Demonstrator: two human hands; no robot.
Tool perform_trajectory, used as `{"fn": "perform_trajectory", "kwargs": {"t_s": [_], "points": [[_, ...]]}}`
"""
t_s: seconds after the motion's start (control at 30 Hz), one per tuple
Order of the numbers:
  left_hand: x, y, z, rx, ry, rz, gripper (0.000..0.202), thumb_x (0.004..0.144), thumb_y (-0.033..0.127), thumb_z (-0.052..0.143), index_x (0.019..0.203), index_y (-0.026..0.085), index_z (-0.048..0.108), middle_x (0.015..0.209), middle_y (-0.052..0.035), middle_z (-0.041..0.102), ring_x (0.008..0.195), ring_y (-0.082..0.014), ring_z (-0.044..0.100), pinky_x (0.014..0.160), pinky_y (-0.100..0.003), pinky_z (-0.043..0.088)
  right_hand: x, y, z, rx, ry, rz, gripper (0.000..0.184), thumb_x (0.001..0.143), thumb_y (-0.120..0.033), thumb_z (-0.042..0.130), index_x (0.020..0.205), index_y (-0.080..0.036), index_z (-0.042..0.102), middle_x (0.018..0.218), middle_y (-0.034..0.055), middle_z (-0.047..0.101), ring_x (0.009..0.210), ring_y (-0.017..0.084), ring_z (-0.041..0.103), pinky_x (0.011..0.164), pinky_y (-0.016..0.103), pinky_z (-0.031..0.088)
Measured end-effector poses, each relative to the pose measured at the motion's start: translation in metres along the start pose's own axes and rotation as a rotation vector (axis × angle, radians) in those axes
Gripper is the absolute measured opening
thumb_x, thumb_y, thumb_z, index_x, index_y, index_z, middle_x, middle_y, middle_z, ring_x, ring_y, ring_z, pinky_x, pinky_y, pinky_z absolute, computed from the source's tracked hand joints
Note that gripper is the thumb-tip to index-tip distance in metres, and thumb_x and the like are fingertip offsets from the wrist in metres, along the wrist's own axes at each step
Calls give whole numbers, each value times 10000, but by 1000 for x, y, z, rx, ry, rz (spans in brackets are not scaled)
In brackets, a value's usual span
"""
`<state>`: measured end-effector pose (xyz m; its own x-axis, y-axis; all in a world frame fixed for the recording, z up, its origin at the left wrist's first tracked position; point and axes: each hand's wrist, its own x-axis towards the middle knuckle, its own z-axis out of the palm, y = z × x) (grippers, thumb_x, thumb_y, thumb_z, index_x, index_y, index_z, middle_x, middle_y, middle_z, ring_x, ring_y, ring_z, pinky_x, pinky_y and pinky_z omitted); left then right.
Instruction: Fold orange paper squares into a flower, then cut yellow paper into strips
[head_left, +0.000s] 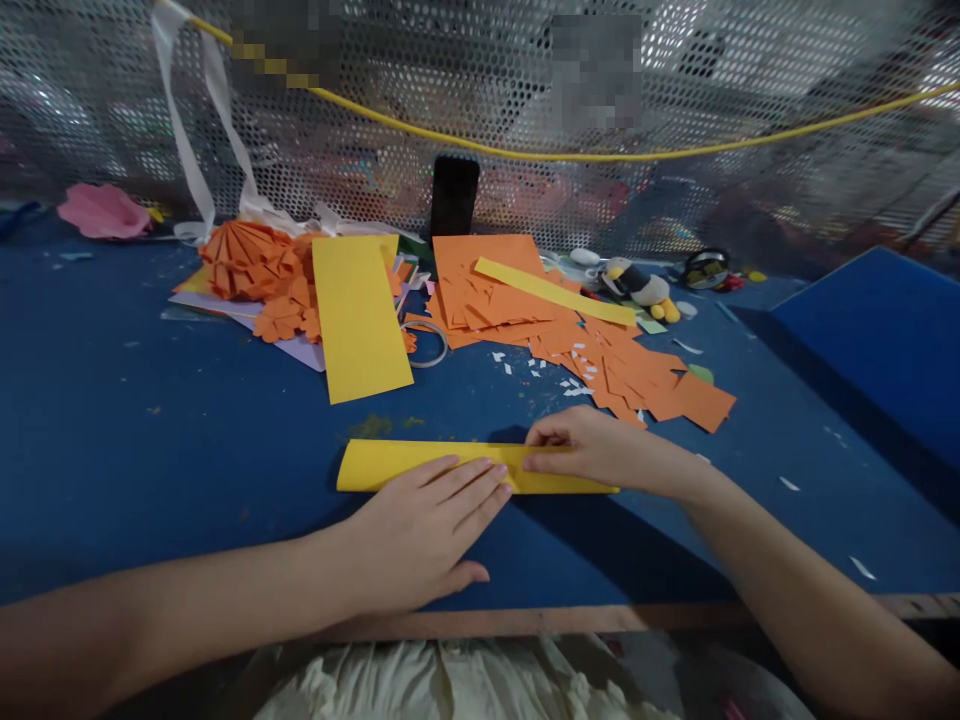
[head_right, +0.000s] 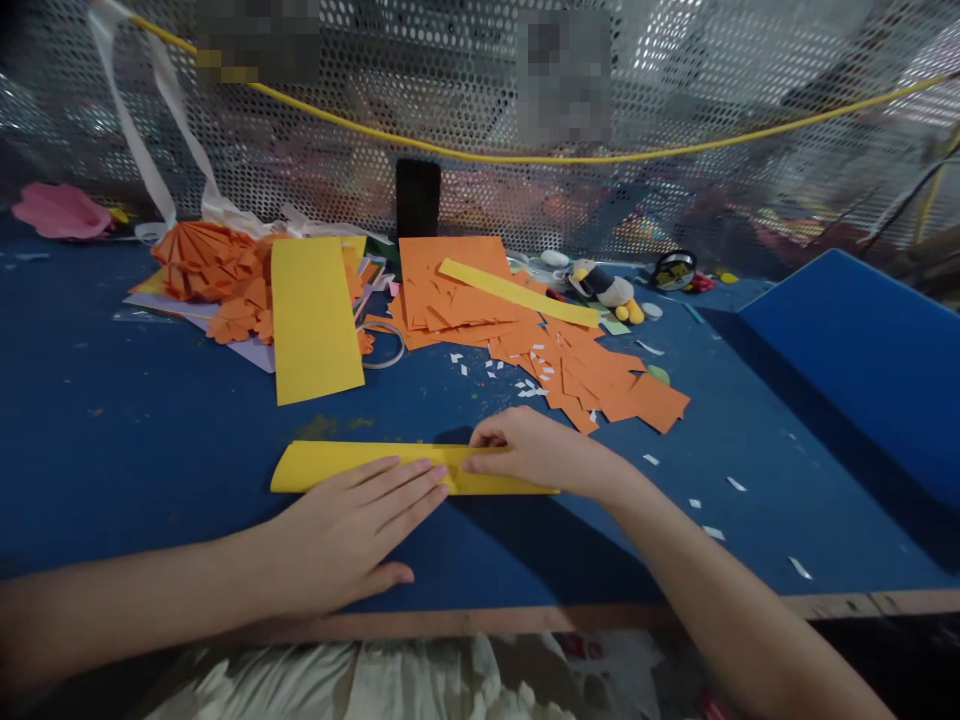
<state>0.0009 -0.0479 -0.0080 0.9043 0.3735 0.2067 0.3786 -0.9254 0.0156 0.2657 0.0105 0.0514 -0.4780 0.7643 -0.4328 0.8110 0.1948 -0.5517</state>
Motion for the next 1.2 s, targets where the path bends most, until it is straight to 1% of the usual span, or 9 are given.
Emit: {"fn": "perform_trajectory", "kwargs": {"t_s": [0.1, 0.23, 0.33, 0.43, 0.57, 0.67, 0.83, 1.13, 1.2], "points": [[0, -2, -2, -66, -24, -23, 676, 1023, 538, 396, 1517, 76, 387, 1604, -123, 396, 1462, -262, 375, 1200, -398, 226, -10, 6, -2, 10, 68, 127, 316, 855, -509, 623, 834, -217, 743, 784, 26, 736, 688, 184, 634, 591, 272, 423], [2, -6, -6, -120, -43, -56, 645, 1034, 523, 369, 1517, 97, 397, 1608, -119, 390, 1475, -257, 356, 1222, -390, 167, -23, 27, 2, 48, 142, 179, 289, 880, -484, 597, 943, -248, 751, 943, 38, 767, 807, 217, 690, 671, 294, 490], [4, -7, -7, -142, -62, -77, 653, 1040, 529, 331, 1538, 109, 367, 1620, -116, 367, 1491, -260, 327, 1232, -390, 119, -26, 41, 11, 184, 278, 201, 302, 840, -444, 626, 1025, -237, 744, 1001, 66, 774, 875, 240, 713, 724, 309, 536], [4, -7, -7, -149, -75, -93, 660, 1042, 529, 319, 1555, 114, 339, 1634, -112, 340, 1502, -266, 301, 1236, -392, 77, -25, 47, 20, 231, 419, 219, 311, 812, -452, 651, 1007, -230, 746, 913, 76, 776, 771, 233, 712, 656, 311, 544], [4, -7, -7, -150, -82, -110, 670, 1040, 533, 317, 1568, 121, 316, 1645, -105, 316, 1510, -274, 274, 1239, -403, 35, -25, 51, 28, 188, 508, 221, 288, 822, -464, 648, 985, -250, 752, 843, 55, 765, 625, 199, 663, 553, 297, 510], [4, -8, -6, -156, -91, -115, 675, 1038, 532, 321, 1578, 129, 294, 1651, -97, 304, 1519, -271, 251, 1240, -403, 29, -25, 53, 32, 130, 549, 176, 234, 857, -421, 625, 975, -265, 754, 899, 51, 764, 686, 204, 675, 578, 299, 521], [5, -11, -6, -168, -103, -124, 673, 1035, 526, 332, 1587, 144, 277, 1656, -89, 293, 1525, -271, 237, 1242, -408, 72, -22, 57, 35, -55, 648, -25, 175, 927, -358, 588, 971, -271, 734, 943, 66, 739, 934, 253, 660, 784, 370, 542], [4, -11, -7, -199, -124, -135, 662, 1044, 523, 300, 1578, 132, 294, 1655, -107, 290, 1521, -282, 255, 1245, -433, 116, -17, 65, 36, -130, 621, -81, 144, 956, -332, 567, 1011, -270, 685, 963, 75, 692, 919, 258, 638, 753, 379, 527], [3, -11, -7, -207, -120, -146, 672, 1044, 527, 299, 1581, 123, 283, 1658, -107, 280, 1529, -275, 234, 1250, -424, 104, -18, 63, 35, -142, 670, -92, 127, 950, -328, 583, 994, -274, 689, 990, 78, 685, 933, 263, 643, 749, 382, 528]]}}
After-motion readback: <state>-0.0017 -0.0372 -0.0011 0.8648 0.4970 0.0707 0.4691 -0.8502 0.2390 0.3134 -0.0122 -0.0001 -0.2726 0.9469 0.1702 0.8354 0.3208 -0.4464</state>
